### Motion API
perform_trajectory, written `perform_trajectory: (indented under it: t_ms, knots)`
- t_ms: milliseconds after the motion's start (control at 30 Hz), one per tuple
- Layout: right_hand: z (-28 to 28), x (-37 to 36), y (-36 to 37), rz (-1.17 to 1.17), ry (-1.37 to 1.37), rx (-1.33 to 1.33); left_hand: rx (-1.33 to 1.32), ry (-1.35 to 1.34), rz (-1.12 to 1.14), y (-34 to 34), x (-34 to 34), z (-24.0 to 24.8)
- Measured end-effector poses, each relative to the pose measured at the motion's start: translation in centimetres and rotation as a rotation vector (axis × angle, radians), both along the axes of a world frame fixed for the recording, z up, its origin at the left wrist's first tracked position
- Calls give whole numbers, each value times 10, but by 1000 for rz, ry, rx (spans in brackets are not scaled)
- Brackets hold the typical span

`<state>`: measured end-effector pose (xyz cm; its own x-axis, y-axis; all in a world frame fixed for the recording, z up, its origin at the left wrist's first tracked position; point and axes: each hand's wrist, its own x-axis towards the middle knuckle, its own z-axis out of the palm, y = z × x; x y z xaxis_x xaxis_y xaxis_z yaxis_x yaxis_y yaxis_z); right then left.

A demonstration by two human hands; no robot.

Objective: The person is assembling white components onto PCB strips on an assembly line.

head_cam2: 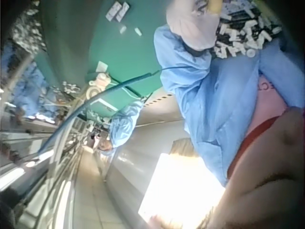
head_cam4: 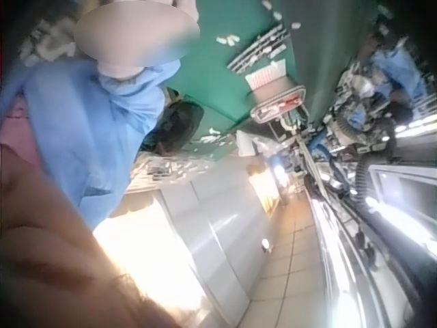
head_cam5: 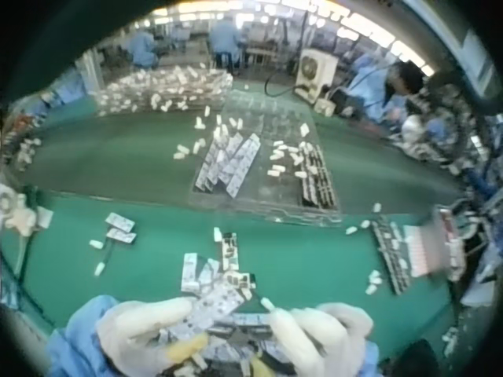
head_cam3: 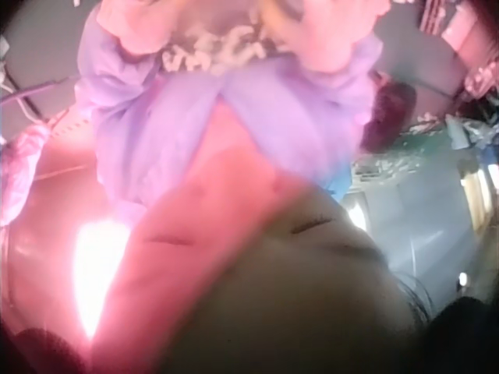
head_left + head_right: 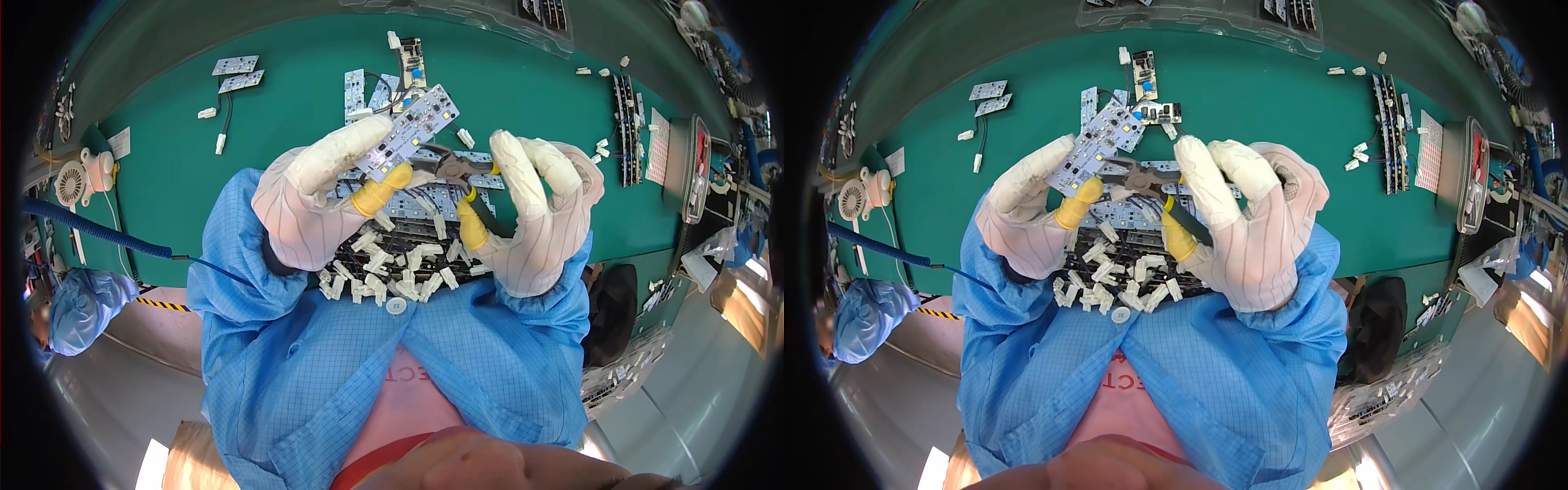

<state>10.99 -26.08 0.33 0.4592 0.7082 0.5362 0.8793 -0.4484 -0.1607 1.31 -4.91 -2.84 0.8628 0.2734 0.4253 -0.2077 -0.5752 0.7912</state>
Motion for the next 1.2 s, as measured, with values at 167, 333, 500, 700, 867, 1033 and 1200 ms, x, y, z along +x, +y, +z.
perform_trajectory:
  t_ms: [167,333,500,700,867,1033,1200]
  knots:
    - [2,-1,1,-17,11,-12,-87,47,-55,0,2,3]
    - [0,-2,1,-21,4,-4,-46,21,-57,1,1,5]
    - [0,-2,2,-13,21,-8,18,-13,-8,1,1,-2]
    - [-4,-1,3,-13,13,4,-28,-78,60,-3,0,-13]
    - [-3,-2,4,-23,5,-7,15,1,22,-1,1,-1]
    - [-6,-1,5,-19,-11,7,11,-82,53,-1,3,-9]
    - [-7,-1,5,-12,-15,9,-5,-44,52,-1,0,-9]
